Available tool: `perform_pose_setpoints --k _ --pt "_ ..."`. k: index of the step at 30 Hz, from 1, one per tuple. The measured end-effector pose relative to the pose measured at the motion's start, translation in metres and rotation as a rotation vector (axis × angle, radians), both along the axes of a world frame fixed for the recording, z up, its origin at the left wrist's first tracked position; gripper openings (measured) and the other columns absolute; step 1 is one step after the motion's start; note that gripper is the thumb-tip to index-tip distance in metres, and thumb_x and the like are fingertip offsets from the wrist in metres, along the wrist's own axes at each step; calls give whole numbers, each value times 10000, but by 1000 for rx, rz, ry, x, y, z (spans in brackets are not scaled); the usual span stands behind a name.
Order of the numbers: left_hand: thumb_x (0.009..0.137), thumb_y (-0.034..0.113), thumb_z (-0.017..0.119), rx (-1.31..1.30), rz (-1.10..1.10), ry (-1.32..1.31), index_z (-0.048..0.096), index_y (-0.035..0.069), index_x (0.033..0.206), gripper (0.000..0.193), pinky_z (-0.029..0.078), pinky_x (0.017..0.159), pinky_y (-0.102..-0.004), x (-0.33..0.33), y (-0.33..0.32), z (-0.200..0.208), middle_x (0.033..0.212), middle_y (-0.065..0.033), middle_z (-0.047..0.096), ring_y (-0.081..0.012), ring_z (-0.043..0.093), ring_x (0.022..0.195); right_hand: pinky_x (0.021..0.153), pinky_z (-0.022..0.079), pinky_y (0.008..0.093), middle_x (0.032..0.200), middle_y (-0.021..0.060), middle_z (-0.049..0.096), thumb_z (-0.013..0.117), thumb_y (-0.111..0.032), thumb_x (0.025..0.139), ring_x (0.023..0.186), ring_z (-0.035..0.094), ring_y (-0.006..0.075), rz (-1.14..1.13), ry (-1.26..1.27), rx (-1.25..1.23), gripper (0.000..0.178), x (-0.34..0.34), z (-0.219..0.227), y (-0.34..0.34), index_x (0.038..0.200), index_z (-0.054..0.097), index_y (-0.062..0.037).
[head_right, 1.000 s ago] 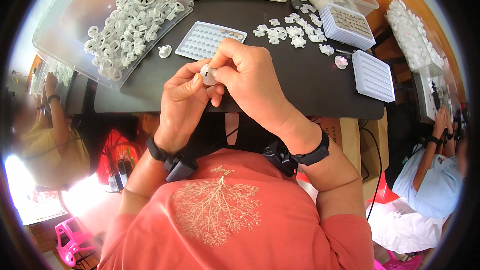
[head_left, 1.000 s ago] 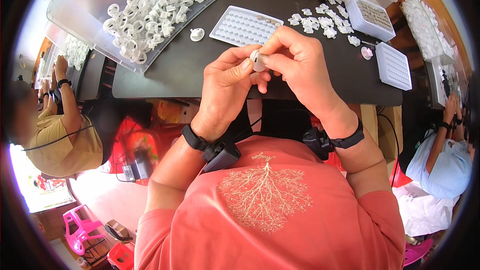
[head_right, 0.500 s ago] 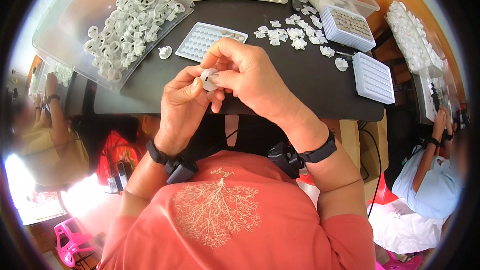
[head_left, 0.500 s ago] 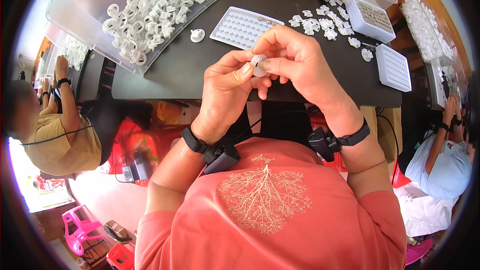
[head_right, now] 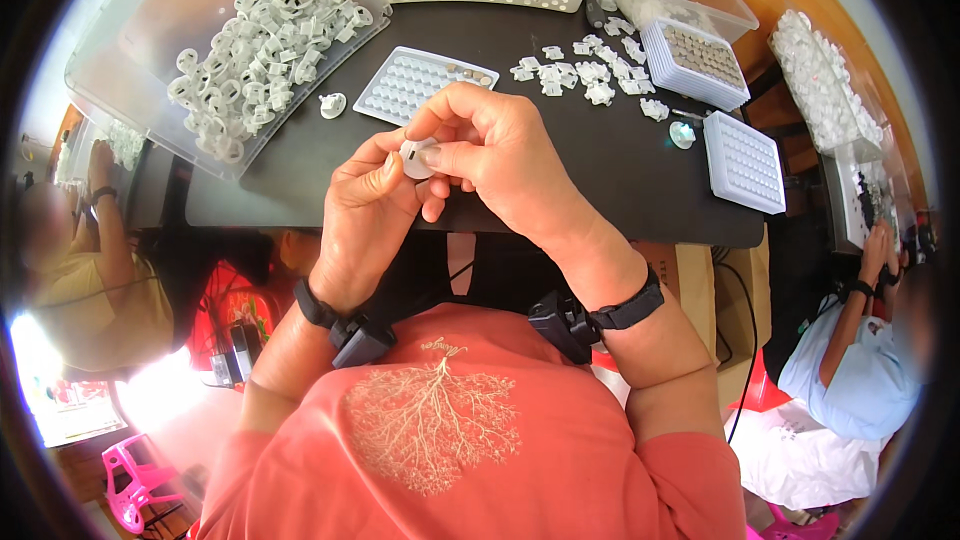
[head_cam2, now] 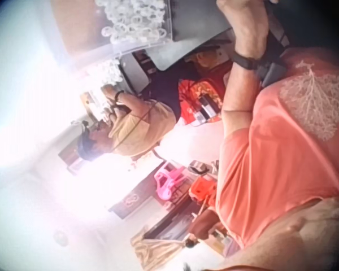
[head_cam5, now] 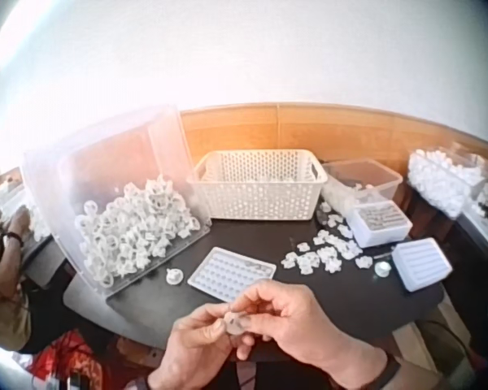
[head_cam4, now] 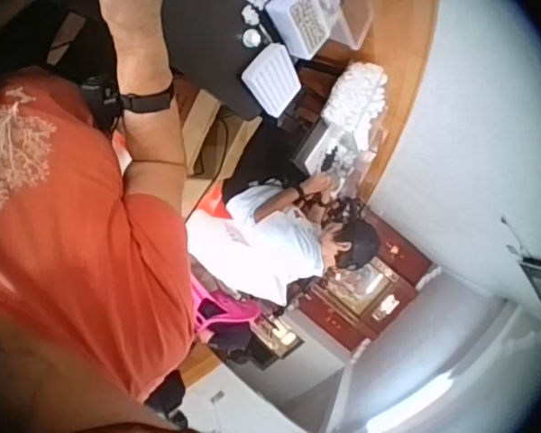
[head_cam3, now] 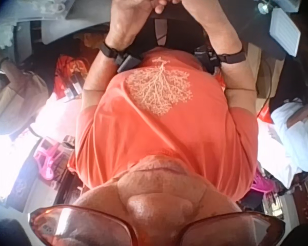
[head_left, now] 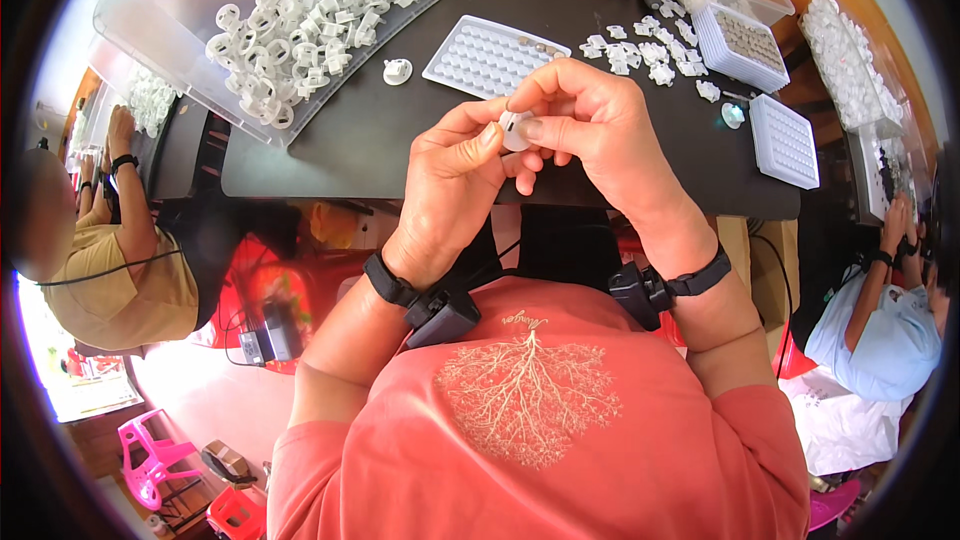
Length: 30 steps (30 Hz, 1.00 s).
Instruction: Manually assembling small white plastic components by inserting metal inserts and other plastic pieces.
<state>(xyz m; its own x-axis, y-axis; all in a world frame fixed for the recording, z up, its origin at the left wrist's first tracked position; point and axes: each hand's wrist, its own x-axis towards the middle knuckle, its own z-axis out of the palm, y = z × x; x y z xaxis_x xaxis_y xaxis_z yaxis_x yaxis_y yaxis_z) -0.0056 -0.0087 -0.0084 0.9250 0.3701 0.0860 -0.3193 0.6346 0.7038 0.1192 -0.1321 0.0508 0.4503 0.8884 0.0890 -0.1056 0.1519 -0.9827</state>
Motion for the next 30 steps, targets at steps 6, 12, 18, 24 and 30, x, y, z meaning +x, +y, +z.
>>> perform_pose_setpoints --k 6,12,18,24,30 --pt "961 225 663 -18 -9 -16 608 -13 1217 354 495 654 -356 3 2 0 1041 -152 676 -279 670 858 533 548 267 799 95 667 597 71 906 600 628 116 20 -9 3 66 1 1 5 937 650 46" --pt "950 236 678 -20 -12 -11 608 -15 1217 373 493 654 -358 2 4 -2 1034 -153 674 -277 667 859 538 555 267 837 93 679 594 69 918 623 621 104 -42 -112 67 65 -5 -8 3 943 648 43" --pt "907 216 723 -50 -15 -27 622 -13 1238 414 494 681 -354 4 3 1 1065 -147 671 -268 650 879 559 557 265 872 77 667 602 101 899 644 632 108 -148 -56 140 78 -9 -16 1 934 634 40" --pt "950 132 670 -98 -38 -102 633 -28 1233 326 528 729 -361 5 7 -6 1115 -153 667 -276 651 928 572 545 251 907 53 607 615 130 867 656 667 119 -382 -524 223 101 -18 -25 3 903 623 36" --pt "943 104 666 -77 -29 -105 639 -30 1215 305 529 737 -351 4 5 -4 1097 -158 666 -271 649 926 571 548 246 907 66 603 626 114 874 654 677 125 -287 -227 168 75 -17 -20 3 877 610 41"
